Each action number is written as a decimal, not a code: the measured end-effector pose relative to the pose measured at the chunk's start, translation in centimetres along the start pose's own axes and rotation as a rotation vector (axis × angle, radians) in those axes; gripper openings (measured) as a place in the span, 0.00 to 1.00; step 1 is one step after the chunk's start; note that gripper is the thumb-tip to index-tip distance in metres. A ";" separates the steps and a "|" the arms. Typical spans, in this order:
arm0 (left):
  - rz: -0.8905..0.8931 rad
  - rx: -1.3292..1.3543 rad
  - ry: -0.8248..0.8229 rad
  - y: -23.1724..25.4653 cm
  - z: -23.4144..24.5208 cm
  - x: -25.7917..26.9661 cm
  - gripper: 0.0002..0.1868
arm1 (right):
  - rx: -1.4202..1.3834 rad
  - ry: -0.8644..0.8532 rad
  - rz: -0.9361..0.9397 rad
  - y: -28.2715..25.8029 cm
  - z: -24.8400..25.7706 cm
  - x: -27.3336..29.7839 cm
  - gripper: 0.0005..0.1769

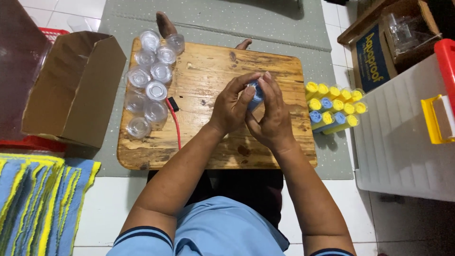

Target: The person places a blue rolled cloth into a clear plastic container and sets it aside. They then pick up a yellow cloth, lay it flat on a wooden board, and use a red brush to sweep the surface repeatedly.

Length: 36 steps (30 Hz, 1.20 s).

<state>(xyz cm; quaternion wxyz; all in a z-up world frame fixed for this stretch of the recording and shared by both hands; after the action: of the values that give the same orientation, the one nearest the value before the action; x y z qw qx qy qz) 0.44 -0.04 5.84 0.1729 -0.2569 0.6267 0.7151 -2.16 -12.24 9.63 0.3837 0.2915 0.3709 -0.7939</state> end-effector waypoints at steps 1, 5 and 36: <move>0.000 0.004 -0.004 0.2 0.1 0.1 0.20 | 0.005 0.001 -0.003 -0.1 -0.1 0.2 0.41; -0.001 -0.075 -0.025 0.0 0.3 -0.2 0.20 | 0.006 0.041 -0.021 0.4 -0.3 0.1 0.41; -0.326 0.038 -0.662 10.3 -19.7 -3.2 0.17 | 0.236 0.188 -0.276 4.1 20.7 8.9 0.44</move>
<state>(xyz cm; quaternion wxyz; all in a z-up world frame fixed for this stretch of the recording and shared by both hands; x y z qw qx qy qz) 0.15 -20.78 14.38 0.4828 -0.1047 0.5008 0.7107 -7.28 -34.33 12.96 0.1980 0.3538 0.3458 -0.8462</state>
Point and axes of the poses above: each hand's wrist, its own x-axis away from the middle knuckle, its own z-axis out of the back of the hand, y = z × x, the point moved 6 cm from there along -x, towards the middle knuckle, and after that the axes turned 10 degrees about -x, right-handed, at the moved point
